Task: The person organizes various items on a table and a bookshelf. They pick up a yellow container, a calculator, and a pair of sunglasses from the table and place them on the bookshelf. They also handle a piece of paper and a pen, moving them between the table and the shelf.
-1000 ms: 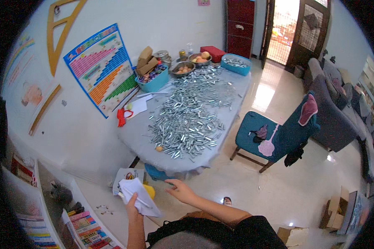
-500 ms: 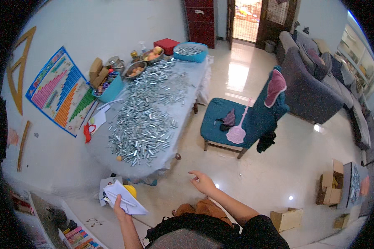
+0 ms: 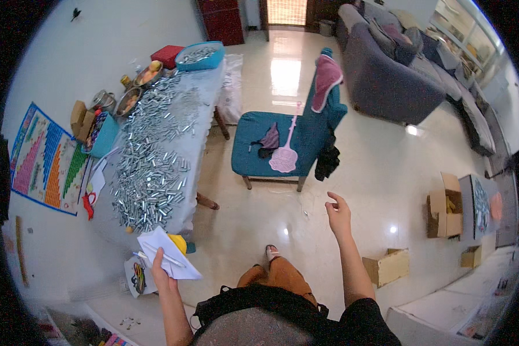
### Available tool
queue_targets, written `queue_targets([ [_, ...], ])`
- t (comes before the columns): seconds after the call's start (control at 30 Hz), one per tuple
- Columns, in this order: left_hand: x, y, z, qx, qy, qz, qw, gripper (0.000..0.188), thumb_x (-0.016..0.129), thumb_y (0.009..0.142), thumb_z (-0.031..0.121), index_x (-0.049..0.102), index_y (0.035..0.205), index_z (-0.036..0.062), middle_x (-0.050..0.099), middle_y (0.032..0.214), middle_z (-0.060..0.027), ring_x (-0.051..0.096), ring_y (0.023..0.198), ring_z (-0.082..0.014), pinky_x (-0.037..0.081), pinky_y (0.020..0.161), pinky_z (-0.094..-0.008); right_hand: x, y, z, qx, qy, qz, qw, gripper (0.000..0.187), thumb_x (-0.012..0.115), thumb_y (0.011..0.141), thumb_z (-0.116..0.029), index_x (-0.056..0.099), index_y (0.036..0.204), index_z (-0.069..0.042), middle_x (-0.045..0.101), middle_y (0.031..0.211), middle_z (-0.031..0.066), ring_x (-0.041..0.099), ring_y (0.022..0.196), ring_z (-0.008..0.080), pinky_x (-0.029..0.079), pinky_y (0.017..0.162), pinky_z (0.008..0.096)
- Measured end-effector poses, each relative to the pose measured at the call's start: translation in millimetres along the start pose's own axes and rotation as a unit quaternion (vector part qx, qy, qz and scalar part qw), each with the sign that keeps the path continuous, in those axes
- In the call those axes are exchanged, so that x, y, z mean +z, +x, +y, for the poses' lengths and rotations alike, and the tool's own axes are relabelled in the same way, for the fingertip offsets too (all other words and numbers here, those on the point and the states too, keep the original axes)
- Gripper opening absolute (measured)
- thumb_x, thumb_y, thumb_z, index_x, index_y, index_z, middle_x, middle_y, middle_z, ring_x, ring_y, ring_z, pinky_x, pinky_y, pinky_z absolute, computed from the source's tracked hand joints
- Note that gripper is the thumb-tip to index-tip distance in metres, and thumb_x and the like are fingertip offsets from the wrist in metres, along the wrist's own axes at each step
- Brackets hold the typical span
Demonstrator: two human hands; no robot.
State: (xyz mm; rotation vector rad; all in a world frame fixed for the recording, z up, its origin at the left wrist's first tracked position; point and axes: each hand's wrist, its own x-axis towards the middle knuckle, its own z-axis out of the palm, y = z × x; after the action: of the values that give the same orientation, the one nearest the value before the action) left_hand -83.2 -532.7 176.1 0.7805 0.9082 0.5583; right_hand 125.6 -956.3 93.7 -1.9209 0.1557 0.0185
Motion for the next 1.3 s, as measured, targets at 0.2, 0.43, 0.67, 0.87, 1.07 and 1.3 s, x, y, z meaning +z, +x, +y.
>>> queue_targets([
  [0.2,34.0,-3.5,-22.4,-0.008,0.007,-0.052,0.999,0.05,0.06,0.077,0.007,0.04,0.122,0.0005,0.052,0.113,-0.0132,0.053,0.1,-0.027,0.043,0.087,-0.0386,-29.9,-39.9,36.0,0.064,-0.02,0.011,0.998,0.032,0.056,0.077,-0.006,0.055,0.109,-0.004,0.058,0.104,0.0082,0.057,0.079,0.0153,0.046,0.069,0.0271],
  [0.43,25.7,-4.3,-75.1,-0.028,0.018,0.01,0.999,0.053,0.062,0.074,0.003,0.039,0.122,-0.0008,0.051,0.113,-0.0125,0.052,0.101,-0.0259,0.042,0.087,-0.0368,-19.4,-21.1,87.0,0.08,-0.085,-0.096,0.989,0.035,0.057,0.077,-0.005,0.053,0.112,-0.004,0.058,0.104,0.007,0.055,0.075,0.0118,0.047,0.06,0.024],
  [0.67,21.8,-10.0,-162.0,0.017,0.018,0.117,0.993,0.05,0.063,0.072,-0.001,0.043,0.118,-0.0005,0.054,0.108,-0.0113,0.054,0.097,-0.0246,0.044,0.084,-0.0361,48.6,69.3,160.4,0.034,-0.128,-0.285,0.949,0.035,0.057,0.075,-0.004,0.054,0.11,-0.004,0.061,0.098,0.0074,0.056,0.067,0.012,0.047,0.057,0.0248],
  [0.87,48.0,0.6,-291.1,-0.088,0.015,0.139,0.986,0.047,0.062,0.072,-0.002,0.044,0.116,-0.0004,0.055,0.105,-0.0112,0.055,0.093,-0.0248,0.046,0.083,-0.0359,103.9,127.1,286.2,0.0,-0.15,-0.372,0.916,0.037,0.057,0.074,-0.005,0.054,0.11,-0.004,0.062,0.097,0.0095,0.061,0.073,0.0169,0.049,0.064,0.0278],
  [1.07,47.7,46.3,-376.8,-0.062,0.015,0.106,0.992,0.039,0.063,0.073,0.0,0.048,0.109,-0.0019,0.056,0.099,-0.0101,0.056,0.089,-0.0202,0.046,0.078,-0.0316,138.1,148.4,437.3,0.038,-0.287,-0.393,0.873,0.036,0.054,0.073,-0.01,0.053,0.109,-0.006,0.06,0.101,0.0128,0.058,0.091,0.0293,0.046,0.079,0.0373],
  [1.3,-21.5,119.2,-499.3,-0.069,0.061,0.107,0.99,0.046,0.062,0.073,0.001,0.043,0.115,-0.0016,0.054,0.104,-0.0134,0.055,0.094,-0.0247,0.047,0.081,-0.036,171.5,142.2,631.2,0.078,-0.4,-0.352,0.843,0.043,0.052,0.074,-0.008,0.045,0.116,-0.009,0.054,0.107,0.0165,0.053,0.099,0.0321,0.044,0.083,0.0405],
])
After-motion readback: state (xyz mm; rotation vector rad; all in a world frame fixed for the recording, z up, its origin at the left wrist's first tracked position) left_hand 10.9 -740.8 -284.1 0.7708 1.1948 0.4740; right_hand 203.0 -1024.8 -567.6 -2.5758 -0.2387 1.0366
